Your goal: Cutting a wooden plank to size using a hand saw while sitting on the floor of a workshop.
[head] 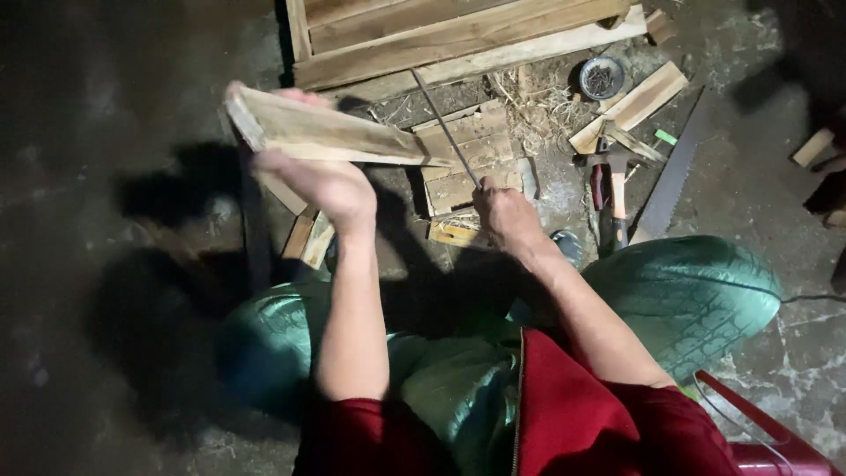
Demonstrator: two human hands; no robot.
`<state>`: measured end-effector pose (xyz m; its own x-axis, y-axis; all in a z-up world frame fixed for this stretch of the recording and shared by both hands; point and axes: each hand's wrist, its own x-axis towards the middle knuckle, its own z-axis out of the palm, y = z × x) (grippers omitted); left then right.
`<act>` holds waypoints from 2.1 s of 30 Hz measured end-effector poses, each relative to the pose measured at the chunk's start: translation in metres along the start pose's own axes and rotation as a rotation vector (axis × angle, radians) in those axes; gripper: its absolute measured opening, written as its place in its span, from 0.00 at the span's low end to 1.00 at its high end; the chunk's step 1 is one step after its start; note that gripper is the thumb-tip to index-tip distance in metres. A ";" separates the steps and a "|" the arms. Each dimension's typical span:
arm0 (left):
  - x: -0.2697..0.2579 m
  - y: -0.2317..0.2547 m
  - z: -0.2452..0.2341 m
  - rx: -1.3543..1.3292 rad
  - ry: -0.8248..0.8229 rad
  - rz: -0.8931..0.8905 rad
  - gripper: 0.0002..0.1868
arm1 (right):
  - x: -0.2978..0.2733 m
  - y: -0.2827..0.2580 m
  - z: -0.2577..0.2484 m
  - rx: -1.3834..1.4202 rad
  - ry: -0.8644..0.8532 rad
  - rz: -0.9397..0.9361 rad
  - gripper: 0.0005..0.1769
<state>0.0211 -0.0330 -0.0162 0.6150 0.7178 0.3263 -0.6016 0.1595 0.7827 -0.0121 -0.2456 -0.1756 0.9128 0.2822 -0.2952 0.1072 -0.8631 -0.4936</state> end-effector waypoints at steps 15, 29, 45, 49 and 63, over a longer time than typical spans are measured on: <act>-0.002 0.061 0.016 0.415 -0.019 0.359 0.15 | -0.042 -0.097 -0.034 -0.133 -0.016 -0.219 0.08; -0.008 0.051 0.007 0.403 0.198 0.335 0.07 | -0.032 -0.085 -0.011 -0.137 0.012 -0.401 0.09; -0.010 0.051 0.008 0.344 0.121 0.299 0.10 | -0.041 -0.097 -0.031 -0.061 0.148 -0.508 0.08; -0.005 0.050 0.006 0.282 0.097 0.316 0.11 | -0.013 -0.073 -0.010 0.171 -0.243 0.036 0.12; -0.012 0.051 0.001 0.258 0.057 0.310 0.11 | -0.039 -0.081 -0.010 0.019 0.042 -0.446 0.12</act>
<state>-0.0164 -0.0347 0.0200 0.3912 0.7429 0.5432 -0.6016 -0.2403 0.7618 -0.0522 -0.1906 -0.1157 0.7944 0.6072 -0.0164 0.4870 -0.6527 -0.5803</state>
